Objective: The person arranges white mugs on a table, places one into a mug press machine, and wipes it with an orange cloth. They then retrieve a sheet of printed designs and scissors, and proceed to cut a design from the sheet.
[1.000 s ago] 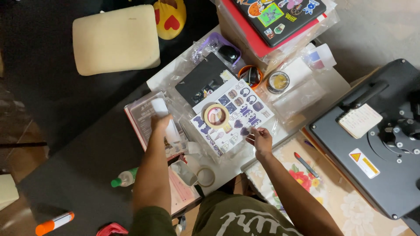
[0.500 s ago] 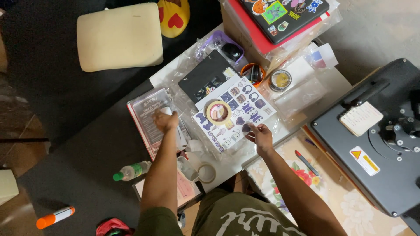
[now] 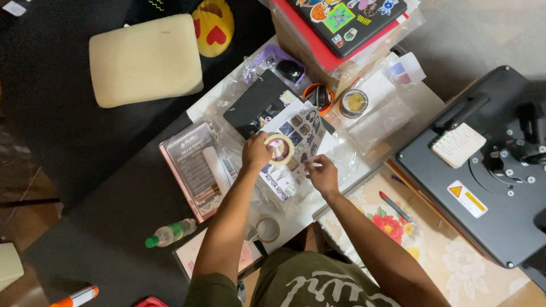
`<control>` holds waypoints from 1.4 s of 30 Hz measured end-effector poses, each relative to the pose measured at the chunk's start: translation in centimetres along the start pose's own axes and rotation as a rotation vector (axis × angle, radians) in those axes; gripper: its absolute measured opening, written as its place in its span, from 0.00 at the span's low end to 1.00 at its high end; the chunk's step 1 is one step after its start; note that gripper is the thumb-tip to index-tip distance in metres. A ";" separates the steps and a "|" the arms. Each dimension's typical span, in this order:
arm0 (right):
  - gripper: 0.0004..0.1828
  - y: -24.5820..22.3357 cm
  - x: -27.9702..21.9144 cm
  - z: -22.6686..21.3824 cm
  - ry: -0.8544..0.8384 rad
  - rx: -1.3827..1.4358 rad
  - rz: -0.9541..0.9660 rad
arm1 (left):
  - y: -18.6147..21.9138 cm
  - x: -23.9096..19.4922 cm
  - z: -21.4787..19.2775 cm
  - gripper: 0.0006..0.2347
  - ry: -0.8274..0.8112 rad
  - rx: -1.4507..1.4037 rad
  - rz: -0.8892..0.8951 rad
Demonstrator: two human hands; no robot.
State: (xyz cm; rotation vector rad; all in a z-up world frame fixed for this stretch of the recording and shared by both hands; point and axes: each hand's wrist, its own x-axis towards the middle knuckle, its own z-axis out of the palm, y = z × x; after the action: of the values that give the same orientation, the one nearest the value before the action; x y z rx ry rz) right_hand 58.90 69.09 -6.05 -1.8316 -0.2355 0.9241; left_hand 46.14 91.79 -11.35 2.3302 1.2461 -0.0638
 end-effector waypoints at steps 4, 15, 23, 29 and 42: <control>0.13 0.6 0.1 -0.5 0.046 0.106 0.101 | -0.2 1.4 0.6 0.12 0.002 0.070 -0.005; 0.16 4.9 -1.8 -6.1 0.107 0.398 0.107 | -3.5 8.5 -5.5 0.09 0.306 -0.207 -0.174; 0.16 7.2 -8.0 -13.5 0.118 0.378 0.150 | -5.4 10.4 -2.3 0.08 0.403 -0.169 -0.350; 0.09 13.5 -13.0 -19.6 0.062 0.359 0.261 | -5.7 10.3 0.6 0.10 0.488 -0.394 -0.469; 0.06 28.1 -25.1 -29.1 0.395 0.585 0.385 | 4.3 -6.9 2.7 0.27 0.814 -0.311 0.004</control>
State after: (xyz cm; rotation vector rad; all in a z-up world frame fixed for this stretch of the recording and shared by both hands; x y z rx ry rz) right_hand 54.75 22.13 -12.75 -1.4785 0.5952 0.7565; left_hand 46.01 83.28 -10.11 2.1215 1.4570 1.0917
